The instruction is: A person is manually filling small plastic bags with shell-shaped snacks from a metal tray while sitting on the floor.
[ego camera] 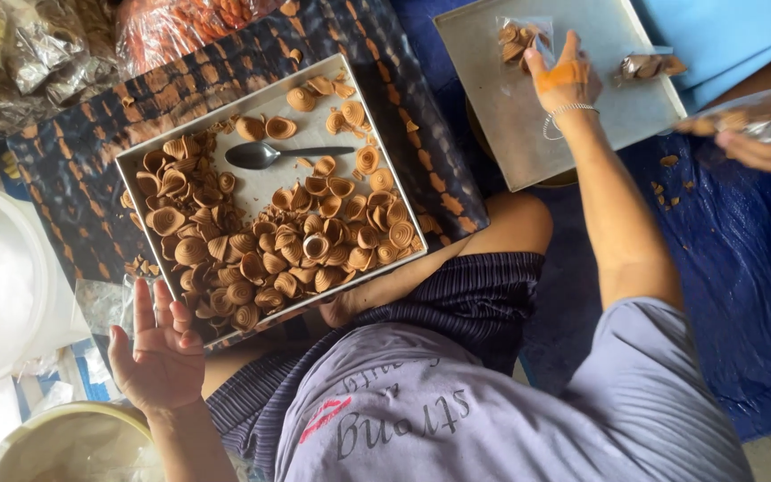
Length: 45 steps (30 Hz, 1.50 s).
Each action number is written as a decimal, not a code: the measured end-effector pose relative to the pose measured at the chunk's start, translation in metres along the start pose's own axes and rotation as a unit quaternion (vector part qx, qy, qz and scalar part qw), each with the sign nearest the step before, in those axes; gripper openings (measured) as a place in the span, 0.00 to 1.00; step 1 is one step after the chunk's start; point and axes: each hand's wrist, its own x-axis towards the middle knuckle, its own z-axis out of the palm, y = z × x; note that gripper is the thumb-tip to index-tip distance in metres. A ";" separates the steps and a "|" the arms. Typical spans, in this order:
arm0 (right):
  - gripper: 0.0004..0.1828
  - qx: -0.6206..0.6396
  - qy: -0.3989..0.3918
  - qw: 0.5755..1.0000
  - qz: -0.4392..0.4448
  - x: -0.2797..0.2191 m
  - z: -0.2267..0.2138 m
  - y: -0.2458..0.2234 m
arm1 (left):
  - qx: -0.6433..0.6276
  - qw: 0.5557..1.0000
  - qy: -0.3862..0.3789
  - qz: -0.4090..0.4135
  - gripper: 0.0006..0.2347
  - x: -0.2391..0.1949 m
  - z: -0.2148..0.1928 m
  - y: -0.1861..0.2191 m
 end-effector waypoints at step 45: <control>0.20 0.277 0.106 0.900 -0.318 -0.222 -0.125 -0.188 | 0.637 0.473 0.601 -0.102 0.56 -0.130 -0.324 0.134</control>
